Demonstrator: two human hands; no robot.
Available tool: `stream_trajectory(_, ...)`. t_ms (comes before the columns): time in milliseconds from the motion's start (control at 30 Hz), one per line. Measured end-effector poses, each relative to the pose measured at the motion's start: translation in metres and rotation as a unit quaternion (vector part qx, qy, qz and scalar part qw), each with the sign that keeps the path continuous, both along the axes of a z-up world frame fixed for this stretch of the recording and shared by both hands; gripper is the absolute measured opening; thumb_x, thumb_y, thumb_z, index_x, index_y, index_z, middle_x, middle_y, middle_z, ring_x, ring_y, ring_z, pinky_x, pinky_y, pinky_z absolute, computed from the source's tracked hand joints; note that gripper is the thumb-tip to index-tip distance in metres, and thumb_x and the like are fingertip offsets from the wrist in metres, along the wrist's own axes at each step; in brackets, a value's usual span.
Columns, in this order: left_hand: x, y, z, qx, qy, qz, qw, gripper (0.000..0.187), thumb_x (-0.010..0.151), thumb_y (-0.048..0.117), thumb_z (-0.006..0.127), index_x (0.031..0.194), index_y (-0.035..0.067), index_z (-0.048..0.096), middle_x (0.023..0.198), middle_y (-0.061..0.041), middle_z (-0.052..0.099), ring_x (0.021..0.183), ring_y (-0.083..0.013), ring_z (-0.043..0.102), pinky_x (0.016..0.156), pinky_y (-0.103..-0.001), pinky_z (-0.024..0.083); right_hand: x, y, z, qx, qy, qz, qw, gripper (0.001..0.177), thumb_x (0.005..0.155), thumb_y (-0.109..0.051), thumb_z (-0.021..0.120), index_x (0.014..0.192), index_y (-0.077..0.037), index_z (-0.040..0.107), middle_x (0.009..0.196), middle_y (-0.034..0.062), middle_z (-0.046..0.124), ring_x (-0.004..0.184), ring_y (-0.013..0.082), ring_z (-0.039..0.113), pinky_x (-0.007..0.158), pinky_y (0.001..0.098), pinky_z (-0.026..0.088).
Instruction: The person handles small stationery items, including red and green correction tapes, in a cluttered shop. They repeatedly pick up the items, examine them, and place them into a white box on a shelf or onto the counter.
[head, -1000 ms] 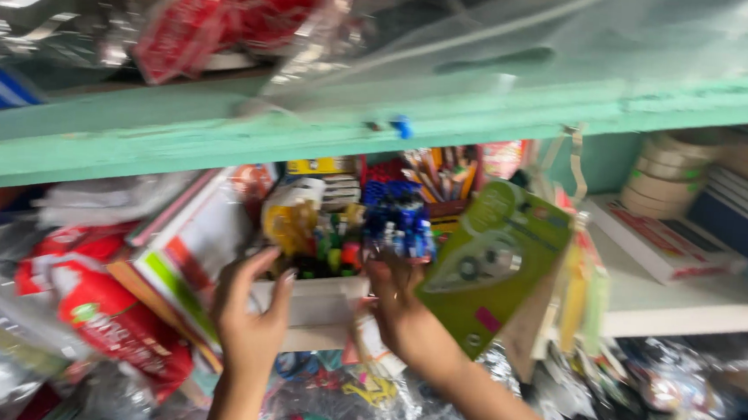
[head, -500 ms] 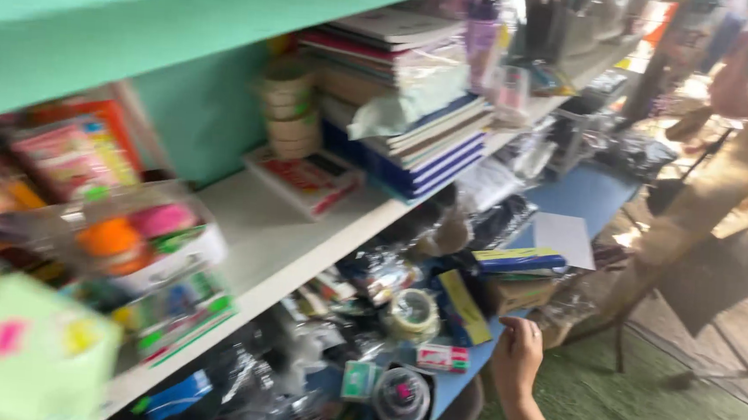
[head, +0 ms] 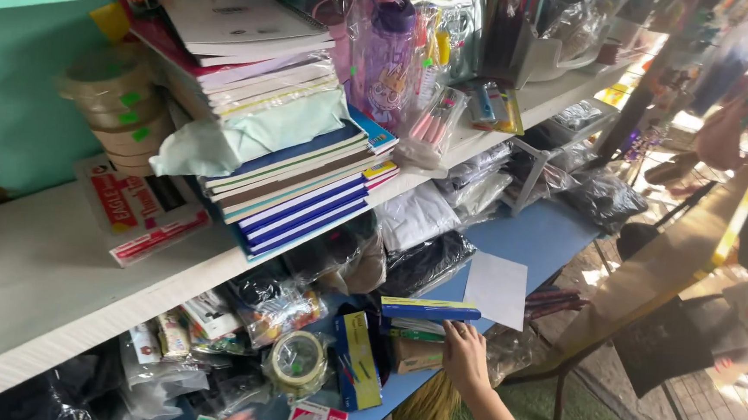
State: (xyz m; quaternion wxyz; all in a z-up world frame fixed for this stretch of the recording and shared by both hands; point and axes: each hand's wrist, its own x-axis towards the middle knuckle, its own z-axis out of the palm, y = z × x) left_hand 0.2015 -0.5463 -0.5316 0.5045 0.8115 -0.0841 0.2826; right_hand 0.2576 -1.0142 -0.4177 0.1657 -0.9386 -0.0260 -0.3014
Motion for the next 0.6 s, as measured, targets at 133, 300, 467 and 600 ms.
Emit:
stream_trajectory(133,-0.007,-0.160,0.145,0.067,0.067,-0.052,0.994,0.039,0.073,0.011,0.082,0.112,0.011,0.075,0.116,-0.006,0.072,0.105,-0.0238,0.070,0.084,-0.033,0.057,0.009,-0.011,0.022,0.033,0.089,0.059,0.994,0.049,0.086,-0.004,0.062,0.135,-0.008,0.060,0.118,0.0153,0.065,0.096,0.0378,0.064,0.083,0.0470,0.049)
stream_trajectory(300,0.042,-0.253,0.148,0.214,0.145,-0.165,0.952,0.057,0.075,0.011,0.082,0.129,0.010,0.062,0.137,-0.008,0.058,0.130,-0.0332,0.050,0.108,-0.046,0.041,0.044,-0.038,0.016,0.037,0.149,0.100,0.983,0.050,0.086,-0.002,0.063,0.135,-0.012,0.061,0.125,0.0163,0.064,0.087,0.0391,0.067,0.074,0.0469,0.054)
stream_trajectory(467,0.061,-0.295,0.132,0.378,0.214,-0.203,0.878,0.076,0.076,0.014,0.085,0.143,0.011,0.048,0.152,-0.014,0.041,0.140,-0.0383,0.035,0.113,-0.058,0.027,0.083,-0.041,-0.001,-0.014,0.234,0.163,0.958,0.031,0.086,-0.005,0.068,0.114,-0.017,0.076,0.115,0.0125,0.070,0.093,0.0355,0.070,0.076,0.0451,0.058)
stream_trajectory(600,0.067,-0.296,0.120,0.392,0.248,-0.202,0.862,0.076,0.078,0.015,0.085,0.145,0.012,0.048,0.154,-0.013,0.040,0.142,-0.0373,0.034,0.113,-0.060,0.027,0.101,-0.039,-0.009,-0.068,0.275,0.173,0.943,0.033,0.081,-0.001,0.068,0.108,-0.017,0.079,0.113,0.0127,0.071,0.094,0.0353,0.070,0.076,0.0465,0.058)
